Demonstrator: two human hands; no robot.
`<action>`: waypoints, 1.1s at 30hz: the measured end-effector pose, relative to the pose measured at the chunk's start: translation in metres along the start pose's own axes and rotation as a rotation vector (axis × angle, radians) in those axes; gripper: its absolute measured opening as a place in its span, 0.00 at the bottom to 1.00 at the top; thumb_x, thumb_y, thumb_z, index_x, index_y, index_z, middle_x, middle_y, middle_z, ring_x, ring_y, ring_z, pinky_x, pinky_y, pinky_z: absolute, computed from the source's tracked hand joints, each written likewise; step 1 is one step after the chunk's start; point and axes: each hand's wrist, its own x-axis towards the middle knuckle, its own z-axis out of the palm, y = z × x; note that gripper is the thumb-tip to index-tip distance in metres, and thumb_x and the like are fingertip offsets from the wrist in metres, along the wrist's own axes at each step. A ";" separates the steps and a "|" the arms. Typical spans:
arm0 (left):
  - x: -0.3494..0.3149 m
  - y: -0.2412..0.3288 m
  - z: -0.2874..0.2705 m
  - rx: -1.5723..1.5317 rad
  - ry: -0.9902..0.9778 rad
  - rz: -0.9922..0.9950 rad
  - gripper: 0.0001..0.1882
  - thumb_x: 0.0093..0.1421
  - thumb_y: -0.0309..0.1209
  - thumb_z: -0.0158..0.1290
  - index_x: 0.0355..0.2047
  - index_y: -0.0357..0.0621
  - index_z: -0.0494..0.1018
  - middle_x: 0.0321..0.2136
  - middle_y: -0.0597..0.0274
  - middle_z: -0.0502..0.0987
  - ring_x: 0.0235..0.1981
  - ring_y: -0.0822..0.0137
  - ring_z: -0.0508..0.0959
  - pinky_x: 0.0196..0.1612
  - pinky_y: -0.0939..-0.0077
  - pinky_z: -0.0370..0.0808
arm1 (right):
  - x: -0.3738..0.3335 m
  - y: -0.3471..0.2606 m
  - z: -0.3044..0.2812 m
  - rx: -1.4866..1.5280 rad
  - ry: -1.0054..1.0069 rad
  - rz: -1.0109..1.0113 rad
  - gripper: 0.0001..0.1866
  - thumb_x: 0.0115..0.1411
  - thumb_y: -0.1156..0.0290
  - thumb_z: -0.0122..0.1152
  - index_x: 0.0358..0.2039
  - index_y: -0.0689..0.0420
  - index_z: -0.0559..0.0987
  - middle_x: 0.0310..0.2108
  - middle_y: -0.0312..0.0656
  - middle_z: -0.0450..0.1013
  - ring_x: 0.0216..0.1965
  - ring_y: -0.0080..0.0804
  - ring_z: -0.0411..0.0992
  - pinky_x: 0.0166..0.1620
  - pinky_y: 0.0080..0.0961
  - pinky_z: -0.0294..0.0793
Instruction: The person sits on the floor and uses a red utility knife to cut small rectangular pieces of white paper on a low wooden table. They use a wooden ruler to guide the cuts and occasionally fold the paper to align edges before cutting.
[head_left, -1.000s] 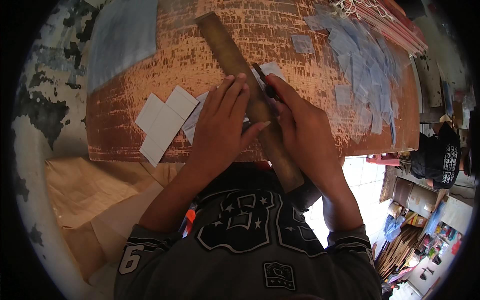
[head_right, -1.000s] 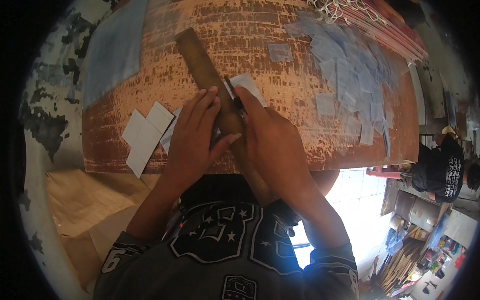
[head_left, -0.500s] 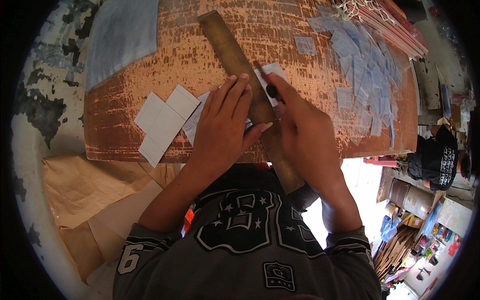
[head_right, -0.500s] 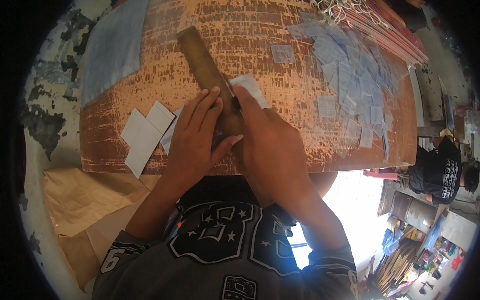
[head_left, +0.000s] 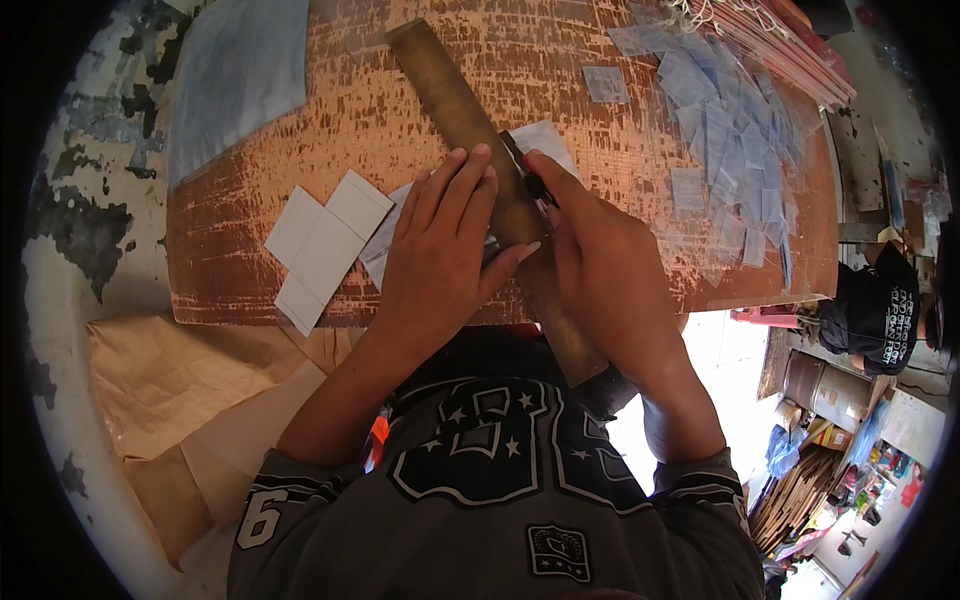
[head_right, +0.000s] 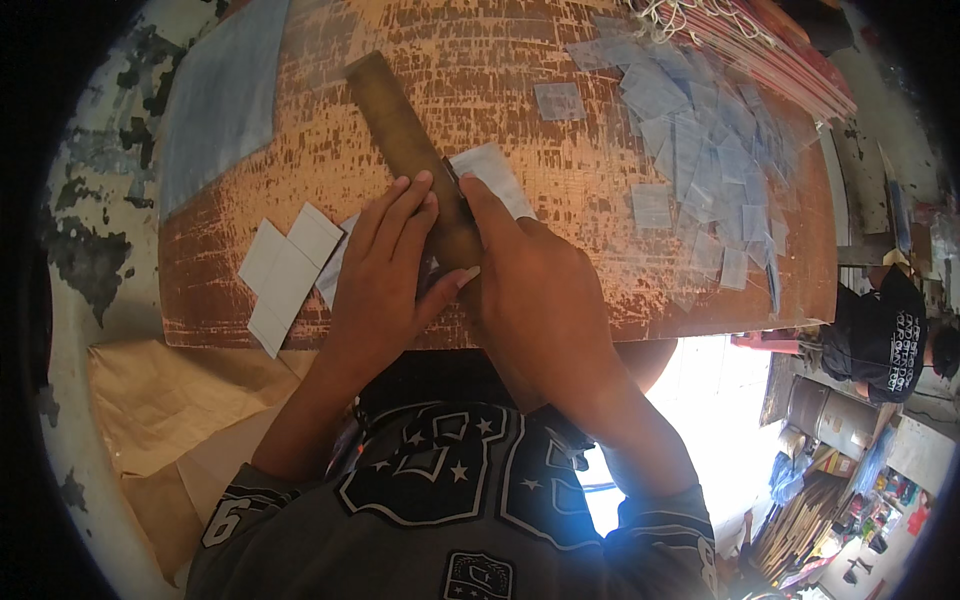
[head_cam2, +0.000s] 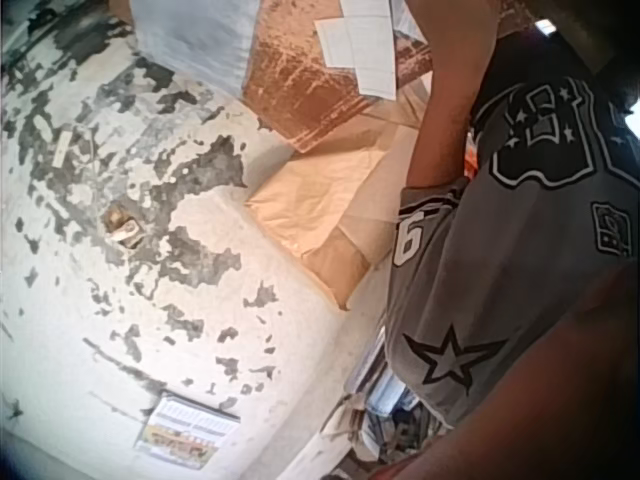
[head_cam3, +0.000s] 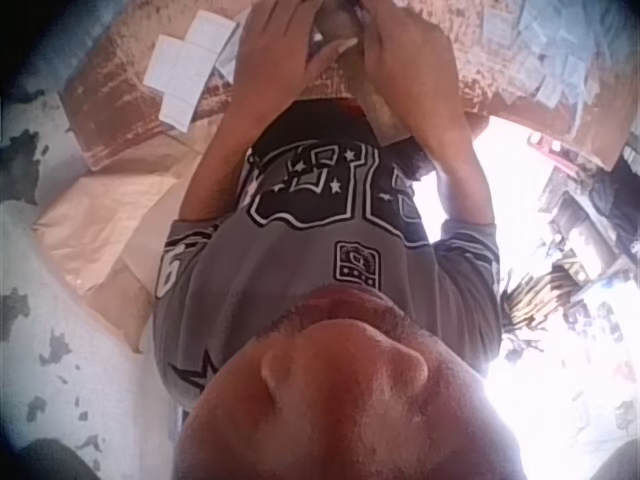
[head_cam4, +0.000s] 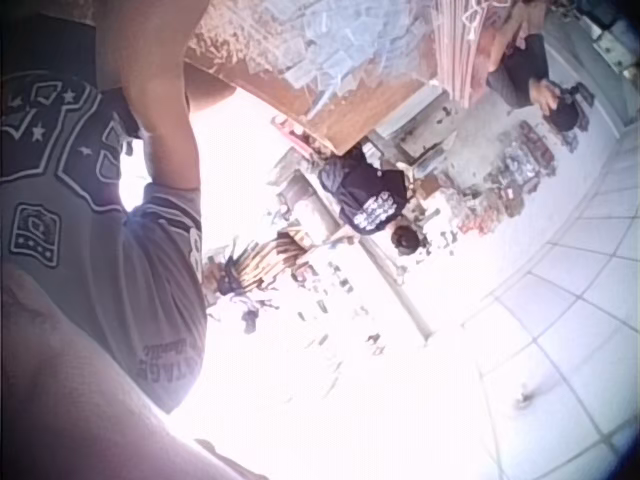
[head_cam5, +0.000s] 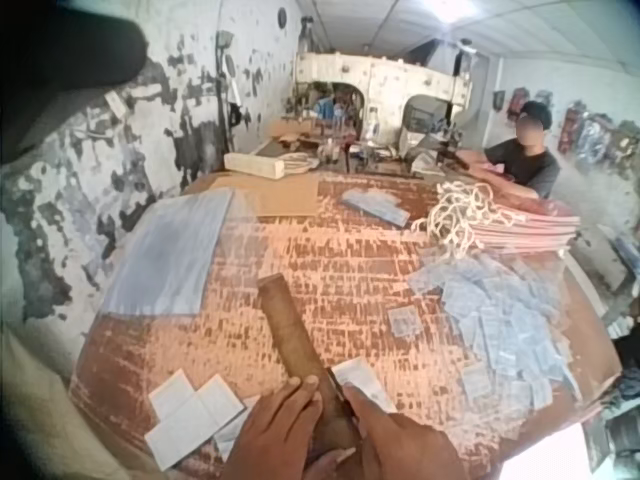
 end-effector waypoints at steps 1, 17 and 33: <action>0.000 0.000 0.000 -0.004 0.000 -0.002 0.40 0.67 0.49 0.66 0.69 0.31 0.70 0.74 0.44 0.67 0.76 0.44 0.65 0.78 0.43 0.62 | 0.000 -0.001 0.000 0.000 0.001 -0.005 0.26 0.74 0.79 0.57 0.71 0.55 0.76 0.47 0.61 0.83 0.46 0.63 0.83 0.47 0.48 0.82; -0.003 0.000 0.001 -0.029 -0.010 -0.017 0.41 0.68 0.51 0.64 0.70 0.33 0.69 0.76 0.47 0.66 0.77 0.45 0.64 0.78 0.41 0.61 | -0.084 0.016 -0.001 0.191 0.065 0.302 0.13 0.70 0.69 0.72 0.48 0.63 0.79 0.41 0.52 0.77 0.37 0.43 0.79 0.40 0.36 0.78; -0.004 -0.005 0.005 0.001 0.075 0.068 0.35 0.67 0.36 0.67 0.69 0.34 0.70 0.74 0.46 0.68 0.75 0.40 0.66 0.76 0.46 0.67 | -0.106 0.008 0.025 -0.039 0.119 0.094 0.30 0.58 0.62 0.82 0.48 0.65 0.72 0.48 0.55 0.69 0.50 0.61 0.74 0.50 0.52 0.78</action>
